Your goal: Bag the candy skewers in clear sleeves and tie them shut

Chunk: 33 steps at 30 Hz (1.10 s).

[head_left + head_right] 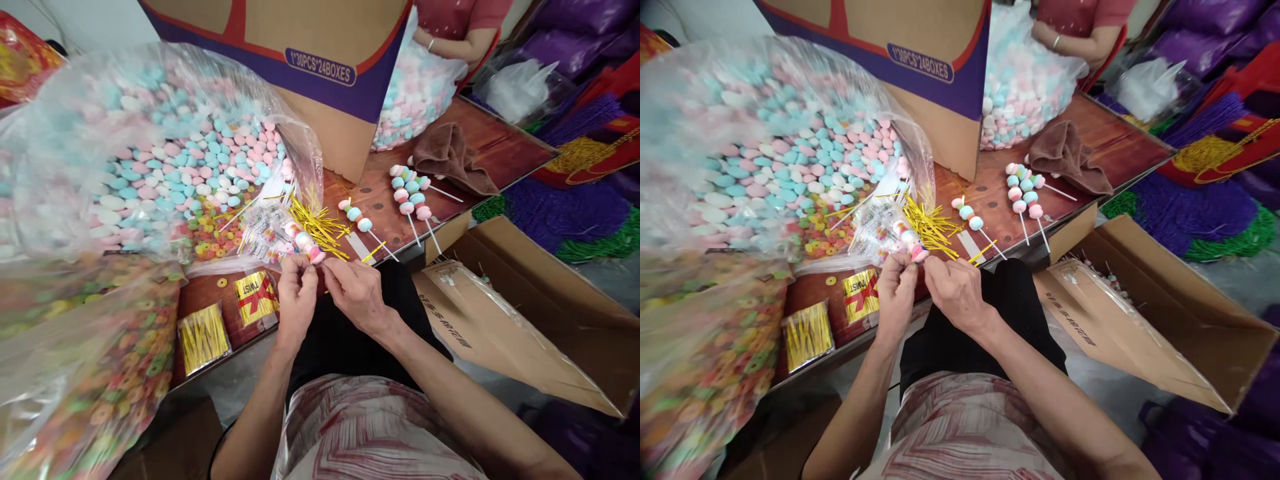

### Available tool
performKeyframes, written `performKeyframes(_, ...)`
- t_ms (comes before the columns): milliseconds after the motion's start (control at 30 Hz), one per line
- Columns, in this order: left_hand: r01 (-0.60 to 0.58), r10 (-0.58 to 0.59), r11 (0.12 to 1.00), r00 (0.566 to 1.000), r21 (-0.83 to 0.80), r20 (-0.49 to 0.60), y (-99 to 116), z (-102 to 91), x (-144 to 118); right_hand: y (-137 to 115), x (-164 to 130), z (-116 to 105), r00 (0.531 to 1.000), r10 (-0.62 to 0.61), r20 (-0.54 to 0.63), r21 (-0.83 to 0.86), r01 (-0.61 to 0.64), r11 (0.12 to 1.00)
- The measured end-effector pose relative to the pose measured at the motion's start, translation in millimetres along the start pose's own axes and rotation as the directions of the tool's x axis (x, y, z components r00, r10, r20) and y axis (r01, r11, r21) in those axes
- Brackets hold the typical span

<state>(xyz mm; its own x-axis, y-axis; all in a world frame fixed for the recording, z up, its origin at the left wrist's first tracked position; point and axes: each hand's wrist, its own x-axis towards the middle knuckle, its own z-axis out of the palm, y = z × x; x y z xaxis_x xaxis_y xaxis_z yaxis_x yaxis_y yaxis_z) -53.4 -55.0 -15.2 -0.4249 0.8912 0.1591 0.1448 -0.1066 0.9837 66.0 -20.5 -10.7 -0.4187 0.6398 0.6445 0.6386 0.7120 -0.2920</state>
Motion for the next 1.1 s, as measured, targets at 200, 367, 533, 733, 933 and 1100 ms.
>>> performKeyframes(200, -0.05, 0.051, 0.997, 0.998, 0.052, -0.022, -2.1, 3.8, 1.3, 1.0, -8.1, 1.4, 0.996, -0.018, -0.084, 0.071, 0.024, 0.997)
performKeyframes(367, -0.074, 0.077, 0.994, 0.996, 0.076, -0.042, 0.1, 7.0, 3.1, 2.8, -12.4, 2.1, 0.995, -0.081, -0.052, 0.03, 0.083, 0.996)
performKeyframes(533, -0.085, 0.08, 0.978, 0.996, 0.192, 0.039, -2.3, 0.5, 4.9, 6.9, -12.6, 4.0, 0.995, -0.102, 0.016, 0.028, 0.102, 0.994)
performKeyframes(733, -0.13, 0.096, 0.963, 0.984, 0.238, 0.147, -4.8, -3.7, 3.8, 11.9, -11.2, 1.3, 0.985, -0.007, 0.175, 0.153, -0.02, 0.988)
performKeyframes(933, -0.039, 0.041, 0.999, 0.998, -0.031, 0.043, -1.7, 3.8, 1.4, -0.7, -12.5, -0.5, 0.989, 0.149, 0.004, 0.339, -0.142, 0.93)
performKeyframes(1100, -0.018, 0.021, 0.998, 0.999, -0.066, 0.032, -1.3, 5.6, 0.5, -4.7, -15.8, 1.5, 0.977, 0.182, -0.115, 0.338, -0.134, 0.932)
